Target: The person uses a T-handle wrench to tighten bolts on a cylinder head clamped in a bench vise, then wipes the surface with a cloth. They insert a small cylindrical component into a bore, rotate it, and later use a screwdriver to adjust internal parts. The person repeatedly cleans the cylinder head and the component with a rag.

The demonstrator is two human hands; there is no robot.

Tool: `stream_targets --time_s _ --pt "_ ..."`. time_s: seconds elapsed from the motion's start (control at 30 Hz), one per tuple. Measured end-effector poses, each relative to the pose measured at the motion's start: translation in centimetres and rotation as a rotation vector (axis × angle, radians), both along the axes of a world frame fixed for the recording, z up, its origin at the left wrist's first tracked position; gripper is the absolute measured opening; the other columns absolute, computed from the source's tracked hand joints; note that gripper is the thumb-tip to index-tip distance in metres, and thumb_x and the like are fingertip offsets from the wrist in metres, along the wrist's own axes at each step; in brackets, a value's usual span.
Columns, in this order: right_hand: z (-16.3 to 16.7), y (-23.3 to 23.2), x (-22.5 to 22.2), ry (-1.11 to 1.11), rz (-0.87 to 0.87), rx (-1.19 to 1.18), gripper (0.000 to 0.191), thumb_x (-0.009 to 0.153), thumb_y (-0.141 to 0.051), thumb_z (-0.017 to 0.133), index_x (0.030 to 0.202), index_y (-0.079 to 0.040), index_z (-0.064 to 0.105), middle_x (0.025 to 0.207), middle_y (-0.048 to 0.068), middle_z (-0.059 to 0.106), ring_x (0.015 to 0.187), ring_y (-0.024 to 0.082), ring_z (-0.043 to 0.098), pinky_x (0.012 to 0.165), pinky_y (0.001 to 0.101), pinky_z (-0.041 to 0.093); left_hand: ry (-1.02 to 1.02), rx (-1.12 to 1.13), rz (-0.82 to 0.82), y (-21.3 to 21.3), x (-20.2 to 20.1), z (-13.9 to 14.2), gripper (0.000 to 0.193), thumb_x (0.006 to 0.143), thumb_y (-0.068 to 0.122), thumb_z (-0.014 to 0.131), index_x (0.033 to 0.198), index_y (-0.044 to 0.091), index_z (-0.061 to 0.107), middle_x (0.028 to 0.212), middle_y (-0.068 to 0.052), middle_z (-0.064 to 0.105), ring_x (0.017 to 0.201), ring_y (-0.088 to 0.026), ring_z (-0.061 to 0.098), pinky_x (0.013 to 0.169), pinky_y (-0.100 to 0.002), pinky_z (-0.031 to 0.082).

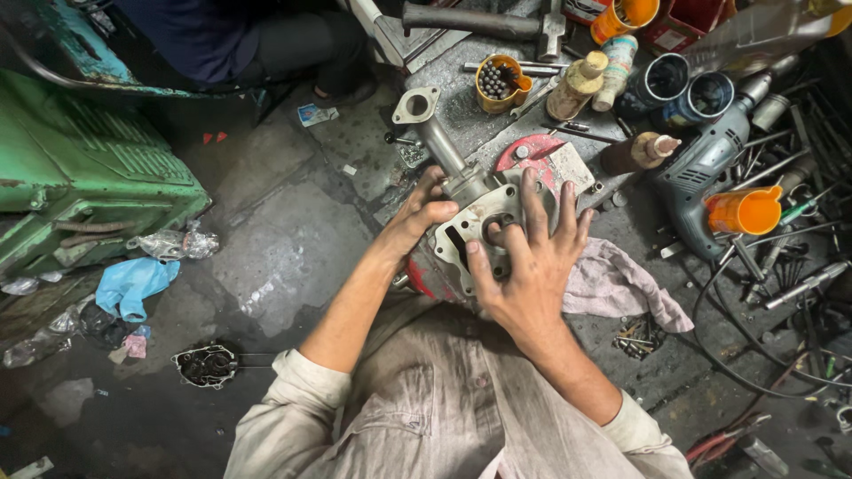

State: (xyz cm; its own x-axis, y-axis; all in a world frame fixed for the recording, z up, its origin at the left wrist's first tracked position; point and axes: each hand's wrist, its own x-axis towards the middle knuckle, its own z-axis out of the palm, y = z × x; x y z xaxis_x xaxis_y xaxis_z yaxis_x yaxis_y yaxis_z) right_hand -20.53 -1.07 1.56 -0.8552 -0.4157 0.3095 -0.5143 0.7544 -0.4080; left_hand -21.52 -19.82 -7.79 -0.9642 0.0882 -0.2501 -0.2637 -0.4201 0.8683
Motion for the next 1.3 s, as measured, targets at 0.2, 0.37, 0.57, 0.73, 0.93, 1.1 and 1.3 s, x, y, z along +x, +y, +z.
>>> stream_targets --time_s 0.2,0.37,0.57,0.73,0.93,1.1,1.3 --pt "0.0 -0.1 -0.5 0.012 0.021 0.020 0.034 0.093 -0.038 0.074 0.092 -0.006 0.063 0.164 0.020 0.039 0.153 0.050 0.022 0.123 0.0677 0.011 -0.086 -0.010 0.014 0.1 0.1 -0.4 0.069 0.072 0.042 0.072 0.130 0.008 0.055 0.104 -0.006 0.057 0.105 -0.018 0.056 0.090 -0.034 0.046" --pt "-0.9 0.3 -0.3 0.049 0.022 -0.124 0.026 0.090 -0.028 0.073 0.092 -0.005 0.062 0.158 0.020 0.049 0.151 0.046 0.034 0.125 0.0595 0.021 -0.062 -0.011 0.029 0.0 -0.1 0.3 0.071 0.073 0.041 0.073 0.132 0.006 0.055 0.106 -0.010 0.063 0.103 -0.020 0.061 0.090 -0.034 0.048" --pt "-1.0 0.6 -0.2 0.044 0.025 -0.215 0.023 0.090 -0.023 0.072 0.090 -0.004 0.058 0.157 0.019 0.052 0.152 0.043 0.036 0.127 0.0579 0.024 -0.018 0.067 -0.001 0.0 0.0 1.1 0.078 0.074 0.040 0.071 0.141 0.004 0.051 0.125 -0.010 0.064 0.118 -0.021 0.060 0.102 -0.034 0.047" --pt "0.0 -0.1 -0.1 0.001 0.000 -0.030 0.030 0.089 -0.032 0.076 0.093 -0.006 0.063 0.162 0.021 0.039 0.154 0.047 0.024 0.124 0.0649 0.014 -0.005 0.025 -0.014 0.1 0.0 0.8 0.081 0.077 0.041 0.069 0.146 0.006 0.045 0.127 -0.010 0.061 0.123 -0.020 0.056 0.107 -0.031 0.042" --pt "0.7 -0.4 -0.7 -0.062 0.032 0.084 0.045 0.088 -0.046 0.077 0.089 -0.003 0.062 0.167 0.025 0.026 0.153 0.057 0.009 0.120 0.0720 0.004 -0.103 0.069 -0.013 0.1 0.2 0.1 0.072 0.080 0.040 0.071 0.139 0.006 0.048 0.112 -0.005 0.054 0.110 -0.015 0.056 0.094 -0.031 0.048" --pt "-0.2 0.2 -0.7 -0.004 0.071 -0.031 0.040 0.089 -0.040 0.073 0.092 -0.002 0.062 0.164 0.026 0.032 0.153 0.054 0.016 0.122 0.0678 0.012 -0.122 0.015 0.007 0.0 0.3 0.5 0.071 0.078 0.040 0.071 0.138 0.006 0.055 0.109 -0.008 0.063 0.104 -0.017 0.063 0.088 -0.030 0.051" --pt "-1.4 0.4 0.0 0.041 0.013 -0.214 0.023 0.096 -0.021 0.071 0.091 -0.002 0.059 0.163 0.020 0.044 0.158 0.048 0.028 0.131 0.0612 0.021 -0.059 0.143 0.007 0.1 0.0 1.5 0.072 0.075 0.035 0.072 0.139 0.006 0.053 0.122 -0.010 0.065 0.113 -0.020 0.064 0.096 -0.032 0.053"
